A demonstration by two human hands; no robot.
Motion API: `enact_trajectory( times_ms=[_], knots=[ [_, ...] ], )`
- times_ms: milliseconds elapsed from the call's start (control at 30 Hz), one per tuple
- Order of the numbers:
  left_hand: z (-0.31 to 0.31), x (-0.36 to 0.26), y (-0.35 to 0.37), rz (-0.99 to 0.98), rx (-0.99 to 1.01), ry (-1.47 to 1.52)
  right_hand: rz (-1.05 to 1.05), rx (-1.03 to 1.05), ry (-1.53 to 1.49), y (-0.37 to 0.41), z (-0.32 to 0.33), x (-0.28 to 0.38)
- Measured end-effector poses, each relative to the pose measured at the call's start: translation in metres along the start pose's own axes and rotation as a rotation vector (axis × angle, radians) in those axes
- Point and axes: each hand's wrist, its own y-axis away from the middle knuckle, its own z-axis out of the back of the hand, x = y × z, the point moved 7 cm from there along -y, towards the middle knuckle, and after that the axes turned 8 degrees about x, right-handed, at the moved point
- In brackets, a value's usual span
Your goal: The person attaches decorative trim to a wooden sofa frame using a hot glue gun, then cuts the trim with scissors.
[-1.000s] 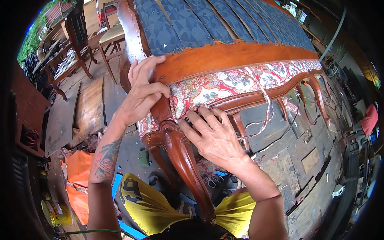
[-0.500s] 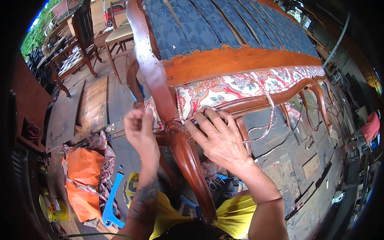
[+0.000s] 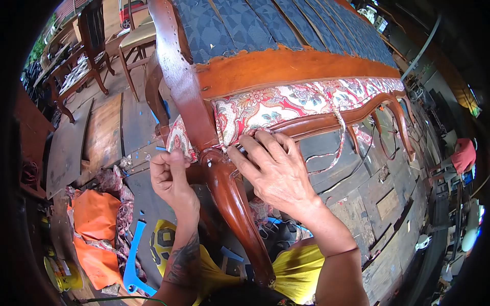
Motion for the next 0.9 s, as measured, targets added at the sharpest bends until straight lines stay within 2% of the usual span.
enact_trajectory(
  times_ms=[33, 100, 267, 333, 367, 467, 633, 700, 900],
  knots=[
    [0.004, 0.003, 0.001, -0.002, -0.002, 0.002, 0.0, -0.004, -0.001, 0.0, 0.0, 0.0],
    [0.002, 0.006, -0.002, -0.075, 0.183, 0.017, 0.002, -0.007, 0.006, 0.0, -0.001, 0.0],
    [-0.009, -0.001, 0.007, 0.069, 0.175, -0.072, 0.0, -0.009, -0.009, -0.001, 0.002, 0.001],
    [-0.012, -0.005, 0.012, -0.017, 0.236, -0.263, 0.002, -0.016, -0.015, 0.0, 0.0, 0.0],
    [-0.015, -0.007, 0.016, -0.002, 0.26, -0.238, 0.003, -0.02, -0.016, 0.0, 0.001, 0.0],
    [-0.031, -0.036, 0.018, -0.22, 0.469, -0.557, 0.004, -0.005, -0.007, 0.0, 0.002, 0.001],
    [-0.028, -0.032, 0.018, -0.221, 0.438, -0.578, 0.001, -0.016, -0.014, 0.0, 0.0, 0.001],
    [-0.023, -0.026, 0.016, -0.085, 0.428, -0.458, 0.005, -0.023, -0.011, 0.0, 0.001, 0.001],
    [-0.017, -0.022, 0.011, -0.029, 0.357, -0.359, -0.008, -0.011, -0.026, -0.001, 0.002, 0.002]
  ],
)
